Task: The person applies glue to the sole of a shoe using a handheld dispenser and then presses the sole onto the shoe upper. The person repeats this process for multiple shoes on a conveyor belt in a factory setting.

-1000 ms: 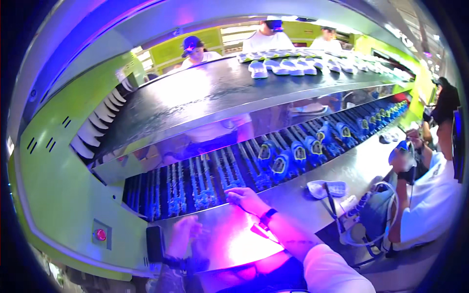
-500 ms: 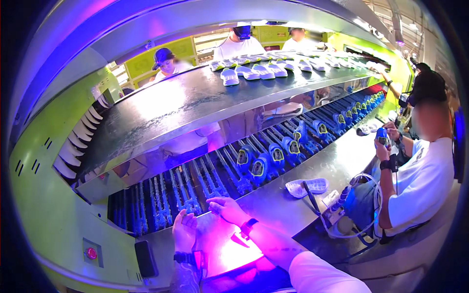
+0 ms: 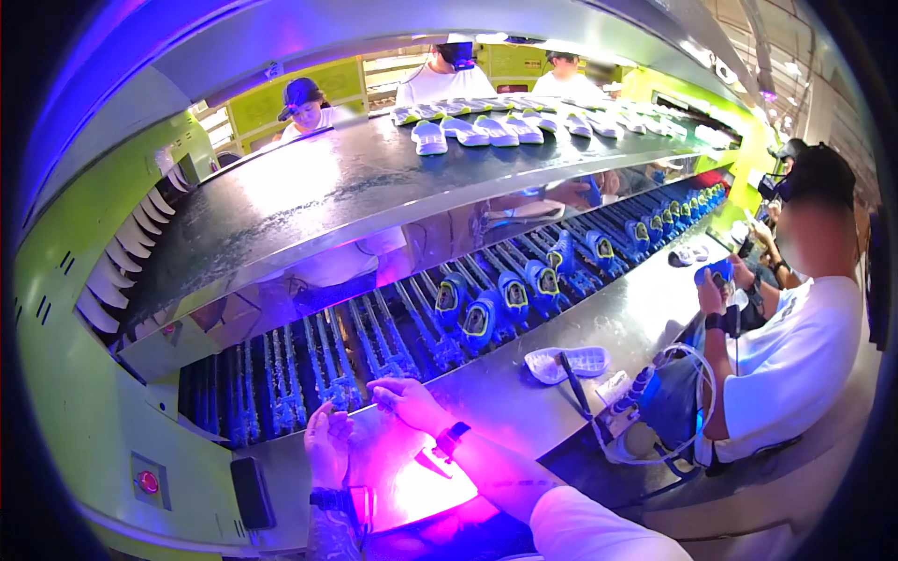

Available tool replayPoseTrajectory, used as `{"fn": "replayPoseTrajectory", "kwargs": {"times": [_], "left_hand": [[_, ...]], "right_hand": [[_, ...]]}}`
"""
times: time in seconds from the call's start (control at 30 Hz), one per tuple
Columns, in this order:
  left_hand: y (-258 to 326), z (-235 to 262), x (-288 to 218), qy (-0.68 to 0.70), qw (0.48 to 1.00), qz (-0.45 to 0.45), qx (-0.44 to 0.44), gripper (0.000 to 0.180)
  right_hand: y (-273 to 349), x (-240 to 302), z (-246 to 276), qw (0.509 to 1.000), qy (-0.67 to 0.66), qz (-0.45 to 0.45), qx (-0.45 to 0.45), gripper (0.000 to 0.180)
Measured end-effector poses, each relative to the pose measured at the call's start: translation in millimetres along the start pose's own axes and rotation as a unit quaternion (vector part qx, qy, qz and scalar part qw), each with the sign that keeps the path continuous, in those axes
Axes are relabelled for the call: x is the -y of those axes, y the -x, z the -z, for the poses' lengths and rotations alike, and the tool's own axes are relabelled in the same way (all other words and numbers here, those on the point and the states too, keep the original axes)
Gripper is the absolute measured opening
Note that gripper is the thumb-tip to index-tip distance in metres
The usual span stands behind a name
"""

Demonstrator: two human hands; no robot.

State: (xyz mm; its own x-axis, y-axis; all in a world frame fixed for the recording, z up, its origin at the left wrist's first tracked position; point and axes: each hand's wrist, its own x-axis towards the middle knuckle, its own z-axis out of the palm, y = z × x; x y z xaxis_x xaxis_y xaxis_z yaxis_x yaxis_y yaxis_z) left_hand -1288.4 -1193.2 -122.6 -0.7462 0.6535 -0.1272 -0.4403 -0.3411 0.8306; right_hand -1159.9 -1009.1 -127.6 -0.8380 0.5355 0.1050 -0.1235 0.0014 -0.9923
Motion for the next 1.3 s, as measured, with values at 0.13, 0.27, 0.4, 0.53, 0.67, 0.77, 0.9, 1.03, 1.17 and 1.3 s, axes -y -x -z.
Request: {"fn": "replayPoseTrajectory", "kwargs": {"times": [0.13, 0.27, 0.4, 0.53, 0.67, 0.77, 0.9, 1.03, 1.17, 1.3], "left_hand": [[5.9, -3.4, -1.4, -0.042, 0.999, 0.004, -0.009, 0.034], [0.3, 3.1, 0.7, -0.049, 0.999, -0.006, 0.018, 0.034], [-1.0, 3.4, -0.3, -0.058, 0.998, 0.003, 0.026, 0.035], [0.5, 4.0, -3.0, -0.040, 0.999, 0.004, 0.019, 0.035], [-3.7, 7.5, -3.6, -0.045, 0.998, -0.011, 0.031, 0.035], [-1.6, 5.8, -3.5, -0.041, 0.999, -0.007, 0.025, 0.036], [-1.1, 12.1, -2.4, -0.048, 0.999, 0.002, 0.022, 0.036], [-2.3, 9.2, -4.6, -0.040, 0.999, 0.006, 0.014, 0.038], [-1.9, 8.3, -11.2, -0.001, 1.000, 0.015, 0.017, 0.039], [-5.3, 20.1, -6.1, 0.000, 1.000, -0.013, 0.018, 0.040]], "right_hand": [[6.1, 7.1, -1.0, 0.999, -0.039, -0.037, 0.000, 0.034], [2.6, 2.5, -3.9, 0.996, -0.070, -0.055, -0.012, 0.035], [0.9, -3.1, -1.4, 0.997, -0.065, -0.038, -0.016, 0.035], [-3.7, -8.2, -3.5, 0.997, -0.065, -0.033, -0.025, 0.035], [-7.1, -10.0, -6.2, 0.998, -0.044, -0.039, -0.020, 0.034], [-4.5, -6.1, -8.5, 0.998, -0.048, -0.040, -0.020, 0.034], [-2.3, -6.7, -11.0, 0.995, -0.074, -0.061, -0.025, 0.034], [-2.6, -3.6, -11.9, 0.995, -0.088, -0.051, -0.016, 0.034], [-5.6, -2.5, -12.6, 0.997, -0.073, -0.034, -0.019, 0.036], [-7.0, -7.5, -14.8, 0.993, -0.106, -0.050, -0.021, 0.039]]}}
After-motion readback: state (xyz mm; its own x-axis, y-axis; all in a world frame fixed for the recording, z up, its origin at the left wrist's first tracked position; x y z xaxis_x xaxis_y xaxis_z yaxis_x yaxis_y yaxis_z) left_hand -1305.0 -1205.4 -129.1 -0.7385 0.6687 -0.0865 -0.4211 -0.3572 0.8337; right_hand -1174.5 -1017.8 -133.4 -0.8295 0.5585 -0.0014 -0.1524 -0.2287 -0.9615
